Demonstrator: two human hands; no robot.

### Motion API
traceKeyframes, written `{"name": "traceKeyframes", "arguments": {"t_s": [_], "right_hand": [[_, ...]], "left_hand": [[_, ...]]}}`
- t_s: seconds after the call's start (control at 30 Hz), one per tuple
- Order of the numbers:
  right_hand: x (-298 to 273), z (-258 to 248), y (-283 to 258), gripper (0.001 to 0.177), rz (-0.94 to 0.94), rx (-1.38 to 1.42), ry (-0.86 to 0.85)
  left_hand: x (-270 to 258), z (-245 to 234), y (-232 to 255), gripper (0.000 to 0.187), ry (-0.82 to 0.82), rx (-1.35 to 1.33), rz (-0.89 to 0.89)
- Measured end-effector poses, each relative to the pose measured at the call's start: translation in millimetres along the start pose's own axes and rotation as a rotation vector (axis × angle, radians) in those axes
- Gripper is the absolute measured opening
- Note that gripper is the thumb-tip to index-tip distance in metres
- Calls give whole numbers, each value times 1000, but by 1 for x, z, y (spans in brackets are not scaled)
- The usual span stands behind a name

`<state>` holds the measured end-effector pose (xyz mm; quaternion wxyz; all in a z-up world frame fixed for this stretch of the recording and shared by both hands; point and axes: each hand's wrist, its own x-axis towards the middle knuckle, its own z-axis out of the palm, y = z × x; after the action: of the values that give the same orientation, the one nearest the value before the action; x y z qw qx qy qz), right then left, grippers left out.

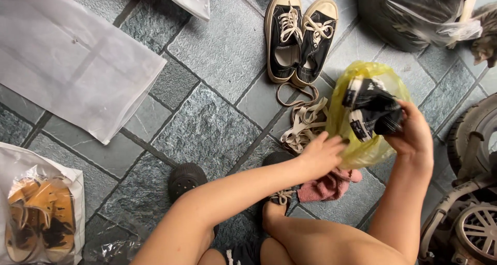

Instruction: Organizing and packing various pairs of shoes into plastic bags on the floor.

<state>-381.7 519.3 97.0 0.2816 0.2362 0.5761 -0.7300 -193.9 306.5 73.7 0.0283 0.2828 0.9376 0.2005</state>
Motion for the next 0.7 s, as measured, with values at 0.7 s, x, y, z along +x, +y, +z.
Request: {"name": "traceKeyframes", "arguments": {"t_s": [0.7], "right_hand": [[-107, -53, -68, 29, -634, -301, -143]], "left_hand": [[74, 77, -52, 66, 275, 144, -389]]}}
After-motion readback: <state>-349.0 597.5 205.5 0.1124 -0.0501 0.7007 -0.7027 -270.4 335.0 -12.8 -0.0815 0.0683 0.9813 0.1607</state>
